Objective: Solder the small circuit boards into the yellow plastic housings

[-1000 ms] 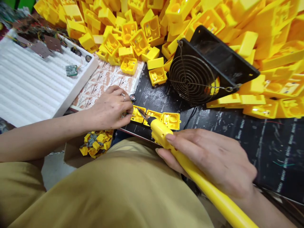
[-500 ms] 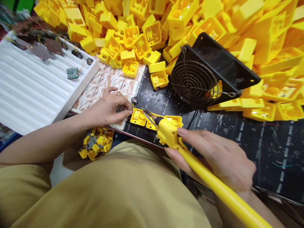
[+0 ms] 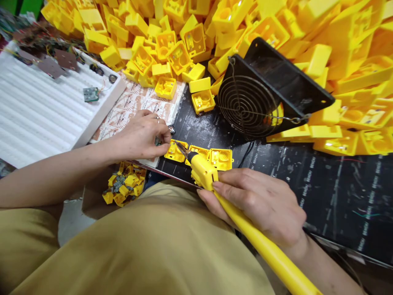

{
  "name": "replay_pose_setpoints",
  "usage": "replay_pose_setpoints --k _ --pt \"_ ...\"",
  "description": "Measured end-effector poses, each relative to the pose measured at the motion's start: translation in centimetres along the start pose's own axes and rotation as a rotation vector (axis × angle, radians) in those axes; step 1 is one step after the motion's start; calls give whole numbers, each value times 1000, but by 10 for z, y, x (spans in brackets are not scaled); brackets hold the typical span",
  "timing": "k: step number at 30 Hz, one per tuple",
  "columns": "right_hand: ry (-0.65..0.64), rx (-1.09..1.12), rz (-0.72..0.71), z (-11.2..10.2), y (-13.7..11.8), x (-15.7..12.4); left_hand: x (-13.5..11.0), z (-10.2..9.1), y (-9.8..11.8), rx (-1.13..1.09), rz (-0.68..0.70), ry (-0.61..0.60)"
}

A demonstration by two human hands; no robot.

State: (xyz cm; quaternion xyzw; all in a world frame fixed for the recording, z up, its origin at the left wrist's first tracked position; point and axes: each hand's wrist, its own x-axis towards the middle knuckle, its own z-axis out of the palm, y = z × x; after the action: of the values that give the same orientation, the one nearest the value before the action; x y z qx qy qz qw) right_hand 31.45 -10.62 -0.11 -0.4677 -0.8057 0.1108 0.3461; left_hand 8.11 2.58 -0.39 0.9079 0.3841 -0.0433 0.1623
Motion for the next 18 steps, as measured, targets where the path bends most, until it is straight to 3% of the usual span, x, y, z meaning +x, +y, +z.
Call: replay_pose_setpoints --k 4,9,15,18 --pt "-82 -38 -36 0 -3 3 9 -9 2 -14 -3 -113" --pt "-37 -46 -145 -4 -7 13 17 -15 6 -19 -22 -184" --pt "-63 -19 -57 -17 1 8 20 -18 9 0 -44 -210" --pt "-30 -9 54 -17 2 0 20 -19 8 -1 -55 -226"
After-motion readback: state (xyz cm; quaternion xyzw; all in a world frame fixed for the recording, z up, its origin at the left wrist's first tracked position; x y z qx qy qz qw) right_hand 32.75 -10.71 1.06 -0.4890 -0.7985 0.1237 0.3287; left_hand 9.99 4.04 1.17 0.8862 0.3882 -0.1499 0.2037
